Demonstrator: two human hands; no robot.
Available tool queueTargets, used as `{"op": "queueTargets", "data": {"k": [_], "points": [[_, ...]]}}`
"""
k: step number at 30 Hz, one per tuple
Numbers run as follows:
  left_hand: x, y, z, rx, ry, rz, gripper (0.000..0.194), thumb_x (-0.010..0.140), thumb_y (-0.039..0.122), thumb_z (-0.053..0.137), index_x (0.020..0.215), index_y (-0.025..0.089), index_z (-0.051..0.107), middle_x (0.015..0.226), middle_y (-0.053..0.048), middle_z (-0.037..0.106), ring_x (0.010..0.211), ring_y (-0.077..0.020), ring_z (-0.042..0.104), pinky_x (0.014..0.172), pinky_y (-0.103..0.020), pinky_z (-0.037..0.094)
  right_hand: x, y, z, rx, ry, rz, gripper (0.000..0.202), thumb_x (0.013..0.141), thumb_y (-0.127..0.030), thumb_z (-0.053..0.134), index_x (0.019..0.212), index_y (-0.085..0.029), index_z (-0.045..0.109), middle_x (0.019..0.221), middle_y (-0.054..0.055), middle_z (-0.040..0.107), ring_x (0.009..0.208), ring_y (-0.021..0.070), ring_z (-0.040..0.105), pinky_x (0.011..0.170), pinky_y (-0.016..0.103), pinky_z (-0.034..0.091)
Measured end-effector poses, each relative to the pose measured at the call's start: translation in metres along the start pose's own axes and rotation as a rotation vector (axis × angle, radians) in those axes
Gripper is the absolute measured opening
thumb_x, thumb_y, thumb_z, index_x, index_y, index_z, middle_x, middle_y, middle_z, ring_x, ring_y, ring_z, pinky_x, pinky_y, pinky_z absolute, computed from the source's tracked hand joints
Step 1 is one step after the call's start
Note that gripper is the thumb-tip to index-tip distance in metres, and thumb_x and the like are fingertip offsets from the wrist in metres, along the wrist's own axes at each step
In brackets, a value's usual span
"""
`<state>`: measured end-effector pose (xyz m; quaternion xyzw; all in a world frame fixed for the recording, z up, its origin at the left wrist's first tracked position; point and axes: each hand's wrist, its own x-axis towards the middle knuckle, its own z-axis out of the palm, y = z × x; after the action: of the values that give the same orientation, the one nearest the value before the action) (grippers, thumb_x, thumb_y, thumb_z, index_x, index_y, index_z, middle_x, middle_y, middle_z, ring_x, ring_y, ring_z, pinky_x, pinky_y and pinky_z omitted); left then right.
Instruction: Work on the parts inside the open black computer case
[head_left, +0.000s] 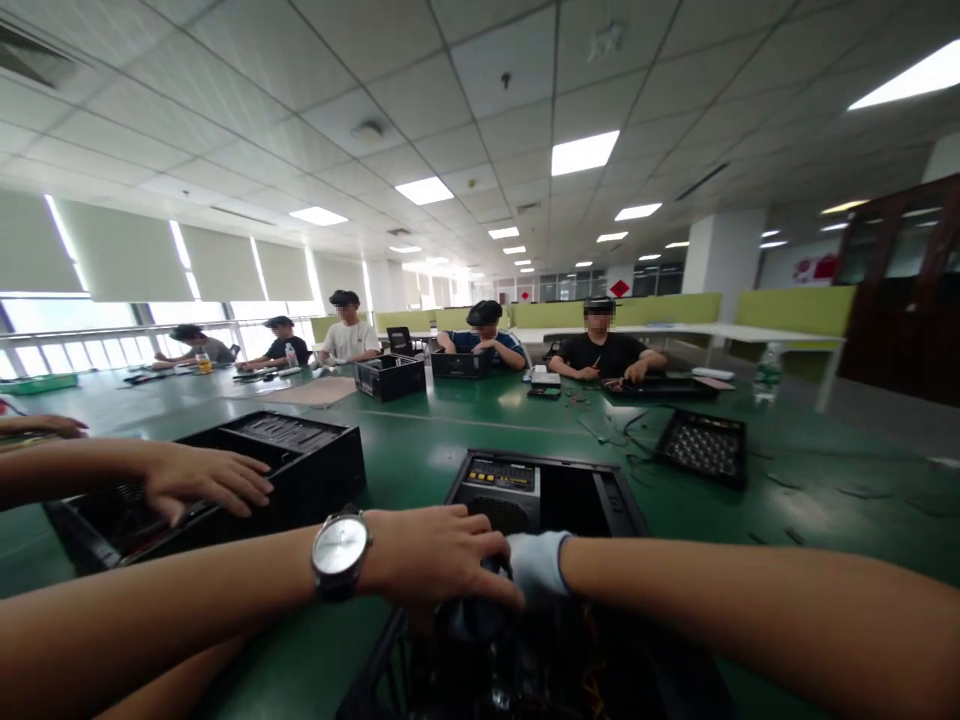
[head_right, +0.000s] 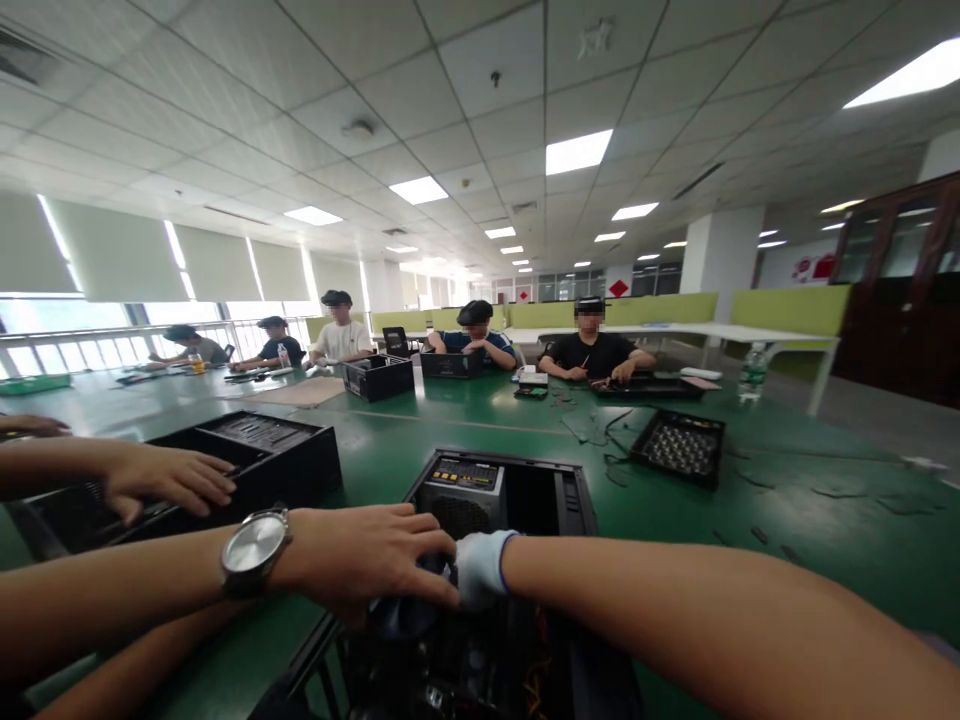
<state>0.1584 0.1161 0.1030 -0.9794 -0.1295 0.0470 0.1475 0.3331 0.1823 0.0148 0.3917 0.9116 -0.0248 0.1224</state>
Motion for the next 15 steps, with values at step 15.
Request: {"op": "queueTargets", "data": {"k": [15], "points": [[0.033,-0.039,0.02,-0.492,-0.44,-0.048,0.091,0.057,0.009,0.084,0.141,0.031,0.054,0.142,-0.005,0.057,0.128,-0.0356,0.055,0.106,-0.042,0.045,-0.094,0.072,-0.068,-0.117,0.274,-0.377,0.027,0.089,-0.017,0.062,0.115,-0.02,0.068,0.114,0.012,0.068,0.103,0.0232,0.066,0.093,0.037,0.053]]}}
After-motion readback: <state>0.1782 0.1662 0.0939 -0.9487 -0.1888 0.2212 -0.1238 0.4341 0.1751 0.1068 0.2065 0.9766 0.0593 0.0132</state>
